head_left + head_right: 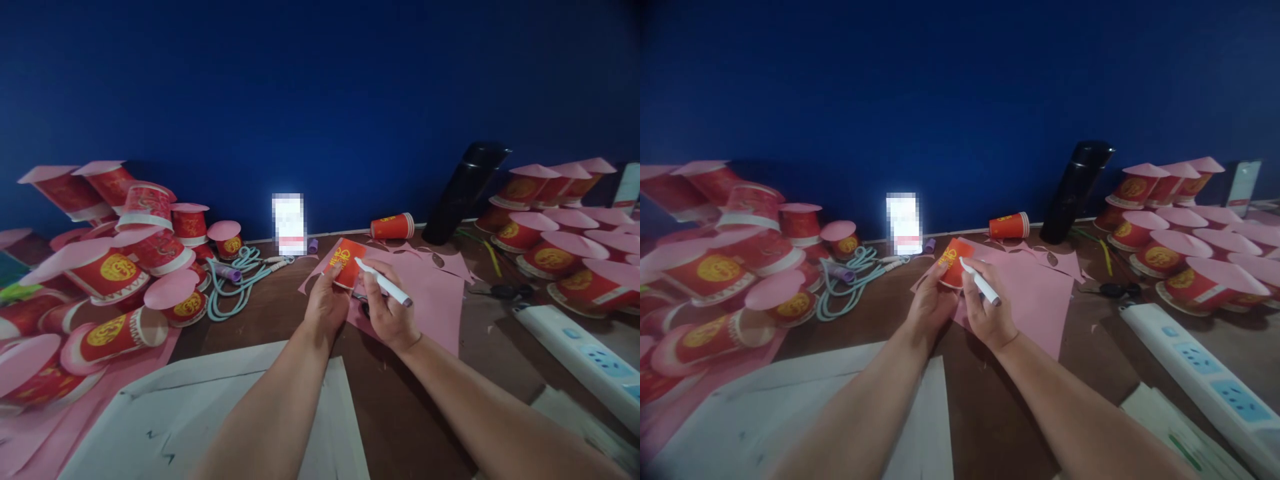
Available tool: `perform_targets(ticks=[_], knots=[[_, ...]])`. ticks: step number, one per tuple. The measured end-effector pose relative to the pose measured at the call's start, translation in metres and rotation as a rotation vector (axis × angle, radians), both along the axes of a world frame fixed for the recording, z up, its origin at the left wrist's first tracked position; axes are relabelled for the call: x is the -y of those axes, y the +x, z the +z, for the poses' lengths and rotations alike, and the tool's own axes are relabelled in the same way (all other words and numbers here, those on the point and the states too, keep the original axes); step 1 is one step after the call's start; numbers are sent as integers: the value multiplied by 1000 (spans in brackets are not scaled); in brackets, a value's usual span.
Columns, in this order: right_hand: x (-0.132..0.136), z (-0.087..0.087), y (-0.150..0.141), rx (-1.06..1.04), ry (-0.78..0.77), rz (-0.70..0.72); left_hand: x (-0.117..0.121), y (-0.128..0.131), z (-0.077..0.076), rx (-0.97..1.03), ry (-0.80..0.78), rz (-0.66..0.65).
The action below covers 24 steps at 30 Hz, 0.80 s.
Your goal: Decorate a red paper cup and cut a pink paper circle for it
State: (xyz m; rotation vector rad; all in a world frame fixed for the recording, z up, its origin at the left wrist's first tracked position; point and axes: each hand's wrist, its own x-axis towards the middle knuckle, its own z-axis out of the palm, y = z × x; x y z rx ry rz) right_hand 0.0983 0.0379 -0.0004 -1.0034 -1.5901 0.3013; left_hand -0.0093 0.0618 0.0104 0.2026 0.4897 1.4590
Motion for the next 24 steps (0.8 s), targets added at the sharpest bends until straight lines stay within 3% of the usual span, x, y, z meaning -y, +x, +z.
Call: perform_targets(ticks=[6, 24], knots=[[0, -1, -1, -7, -7, -23, 0, -1, -1, -55, -62, 88], [-1, -1, -1, -18, -1, -20, 0, -3, -2, -40, 29, 22]])
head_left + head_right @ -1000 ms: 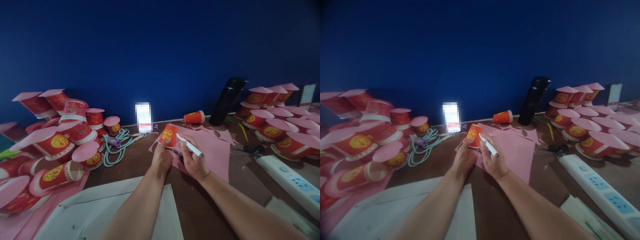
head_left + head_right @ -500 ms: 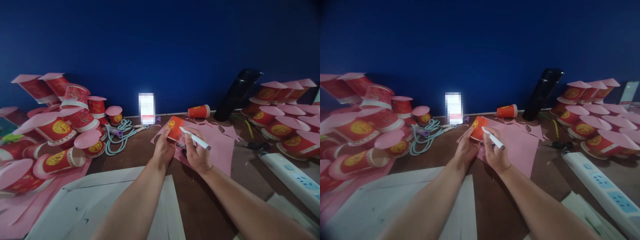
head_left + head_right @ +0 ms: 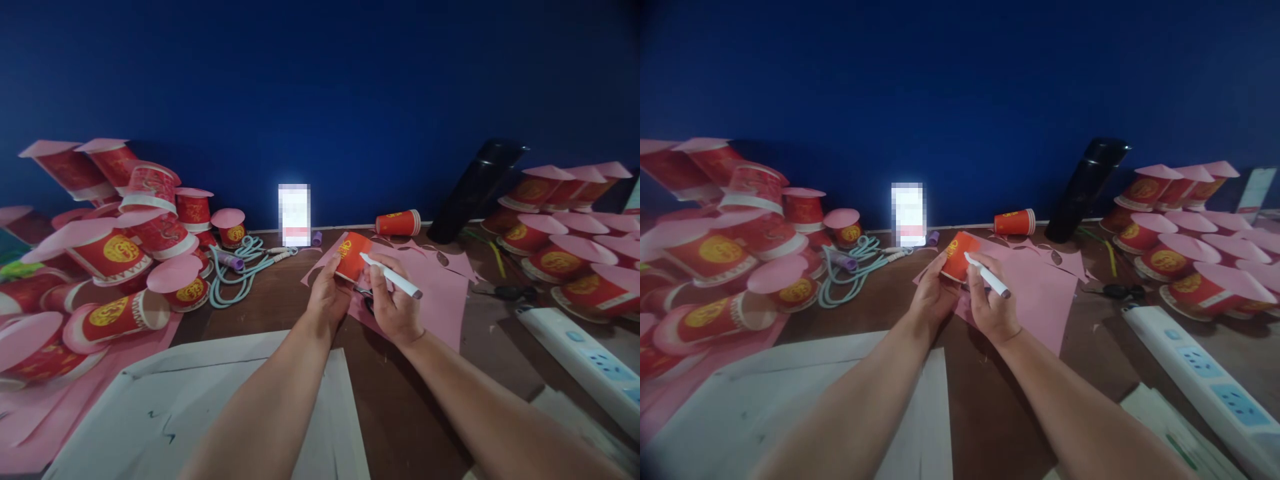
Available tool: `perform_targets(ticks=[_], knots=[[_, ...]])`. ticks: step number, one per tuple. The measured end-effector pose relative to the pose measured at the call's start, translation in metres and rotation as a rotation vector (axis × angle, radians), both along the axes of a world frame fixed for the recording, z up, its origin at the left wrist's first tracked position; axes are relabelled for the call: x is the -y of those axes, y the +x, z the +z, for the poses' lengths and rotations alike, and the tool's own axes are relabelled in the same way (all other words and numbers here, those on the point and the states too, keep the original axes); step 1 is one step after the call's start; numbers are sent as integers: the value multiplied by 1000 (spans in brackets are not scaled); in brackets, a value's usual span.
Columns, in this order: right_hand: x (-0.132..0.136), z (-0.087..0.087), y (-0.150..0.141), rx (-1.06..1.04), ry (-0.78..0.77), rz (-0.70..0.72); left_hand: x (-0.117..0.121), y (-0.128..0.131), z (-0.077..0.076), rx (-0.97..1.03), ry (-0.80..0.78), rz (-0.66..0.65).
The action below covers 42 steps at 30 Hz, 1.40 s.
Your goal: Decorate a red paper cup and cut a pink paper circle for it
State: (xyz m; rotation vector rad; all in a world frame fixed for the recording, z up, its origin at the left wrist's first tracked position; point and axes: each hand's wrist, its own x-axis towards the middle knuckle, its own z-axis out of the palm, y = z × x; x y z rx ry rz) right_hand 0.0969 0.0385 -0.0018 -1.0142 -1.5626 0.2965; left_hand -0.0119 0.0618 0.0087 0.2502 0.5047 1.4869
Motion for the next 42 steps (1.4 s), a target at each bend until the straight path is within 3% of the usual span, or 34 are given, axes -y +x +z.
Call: perform_targets(ticks=[42], knots=[[-3, -2, 1, 15, -17, -14, -1, 4, 0, -23, -57, 36]])
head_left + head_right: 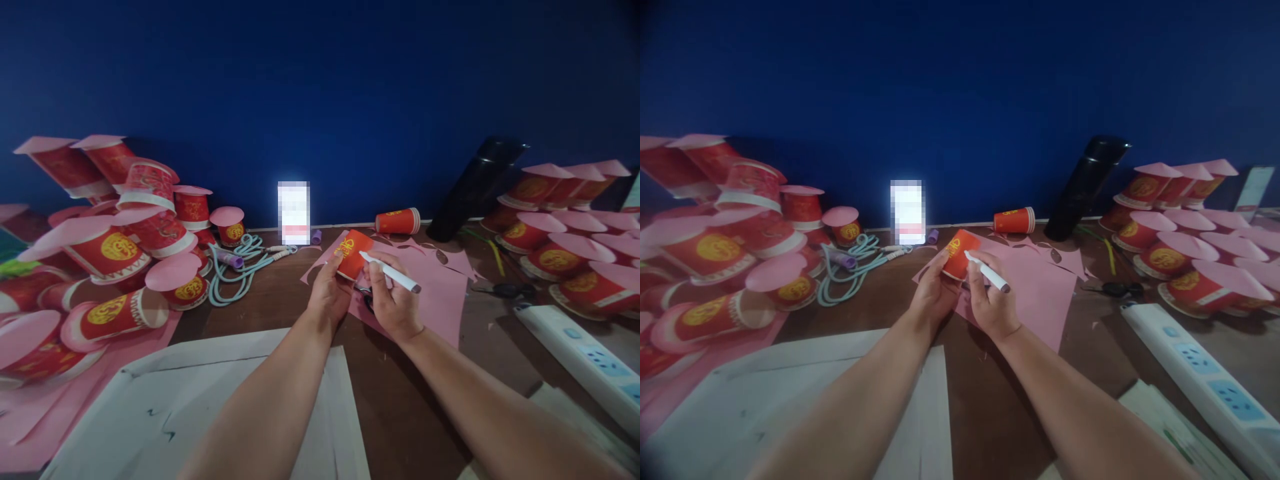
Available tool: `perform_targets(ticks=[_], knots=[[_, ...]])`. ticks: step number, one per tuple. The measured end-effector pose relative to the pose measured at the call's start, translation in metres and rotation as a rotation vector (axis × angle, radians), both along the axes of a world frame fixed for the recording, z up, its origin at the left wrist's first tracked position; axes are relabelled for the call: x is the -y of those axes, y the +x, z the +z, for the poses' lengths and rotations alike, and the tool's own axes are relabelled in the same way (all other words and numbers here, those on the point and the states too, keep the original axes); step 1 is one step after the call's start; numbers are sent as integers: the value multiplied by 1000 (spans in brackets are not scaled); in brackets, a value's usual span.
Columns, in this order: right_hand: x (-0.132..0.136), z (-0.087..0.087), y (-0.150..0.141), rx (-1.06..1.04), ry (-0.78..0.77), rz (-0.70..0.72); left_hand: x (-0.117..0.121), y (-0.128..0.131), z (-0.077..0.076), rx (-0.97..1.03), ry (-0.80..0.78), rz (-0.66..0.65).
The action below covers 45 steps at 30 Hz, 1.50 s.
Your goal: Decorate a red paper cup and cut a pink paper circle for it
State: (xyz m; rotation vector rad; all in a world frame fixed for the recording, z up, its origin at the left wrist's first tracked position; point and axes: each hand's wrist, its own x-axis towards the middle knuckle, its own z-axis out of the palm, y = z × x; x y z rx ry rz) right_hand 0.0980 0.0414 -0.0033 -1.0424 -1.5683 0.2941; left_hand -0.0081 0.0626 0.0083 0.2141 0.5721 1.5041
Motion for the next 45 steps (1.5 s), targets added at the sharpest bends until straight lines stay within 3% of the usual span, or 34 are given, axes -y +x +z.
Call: perform_targets(ticks=[31, 45], knots=[[-1, -2, 0, -16, -4, 4, 0, -1, -2, 13, 58, -22], [0, 0, -1, -46, 45, 12, 1, -3, 2, 80, -8, -6]])
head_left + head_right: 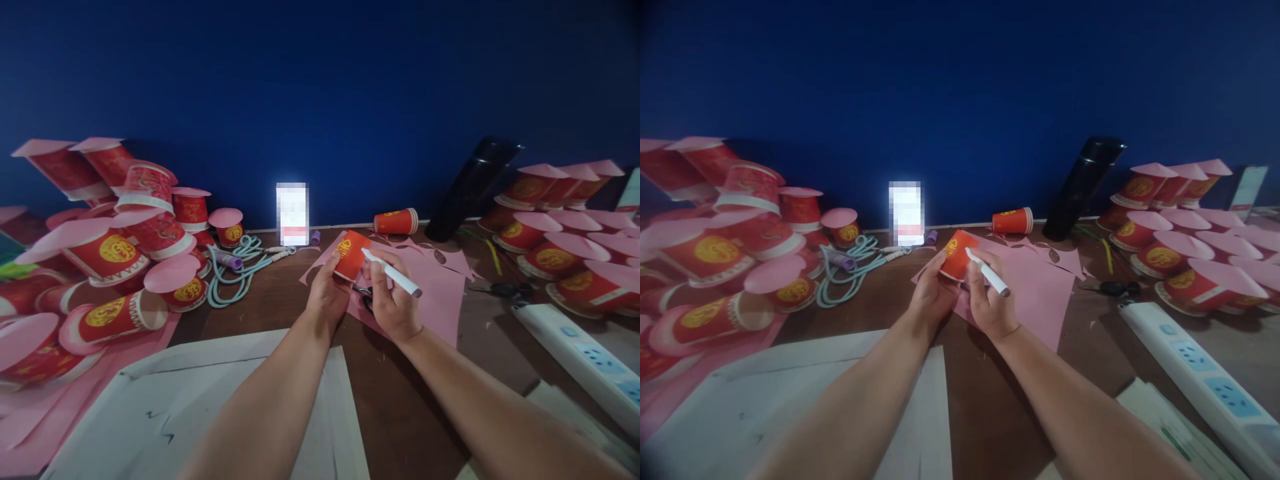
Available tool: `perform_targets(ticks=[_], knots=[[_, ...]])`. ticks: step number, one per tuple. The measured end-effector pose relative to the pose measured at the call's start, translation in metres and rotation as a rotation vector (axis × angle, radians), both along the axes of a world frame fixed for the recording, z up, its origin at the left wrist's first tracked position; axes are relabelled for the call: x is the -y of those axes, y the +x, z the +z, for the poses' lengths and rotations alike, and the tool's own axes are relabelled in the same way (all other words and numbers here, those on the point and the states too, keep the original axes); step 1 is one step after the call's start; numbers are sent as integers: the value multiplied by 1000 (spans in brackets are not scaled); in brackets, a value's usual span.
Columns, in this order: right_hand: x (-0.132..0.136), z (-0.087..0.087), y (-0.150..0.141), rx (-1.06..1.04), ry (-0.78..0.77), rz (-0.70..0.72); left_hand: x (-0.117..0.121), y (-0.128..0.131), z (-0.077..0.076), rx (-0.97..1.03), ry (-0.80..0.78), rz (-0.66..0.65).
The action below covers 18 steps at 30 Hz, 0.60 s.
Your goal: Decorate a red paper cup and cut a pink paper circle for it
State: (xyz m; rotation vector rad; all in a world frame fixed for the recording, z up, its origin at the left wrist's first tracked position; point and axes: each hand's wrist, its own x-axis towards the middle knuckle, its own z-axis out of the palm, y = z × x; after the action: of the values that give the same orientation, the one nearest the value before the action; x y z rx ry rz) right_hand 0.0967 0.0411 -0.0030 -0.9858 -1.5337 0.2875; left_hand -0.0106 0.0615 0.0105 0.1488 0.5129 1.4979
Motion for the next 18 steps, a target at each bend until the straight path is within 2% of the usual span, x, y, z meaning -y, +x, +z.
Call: perform_targets(ticks=[3, 18], knots=[[0, 2, 0, -16, 42, -22, -1, -1, 1, 16, -49, 21], [-3, 0, 2, 91, 14, -48, -1, -1, -2, -18, 20, -38]])
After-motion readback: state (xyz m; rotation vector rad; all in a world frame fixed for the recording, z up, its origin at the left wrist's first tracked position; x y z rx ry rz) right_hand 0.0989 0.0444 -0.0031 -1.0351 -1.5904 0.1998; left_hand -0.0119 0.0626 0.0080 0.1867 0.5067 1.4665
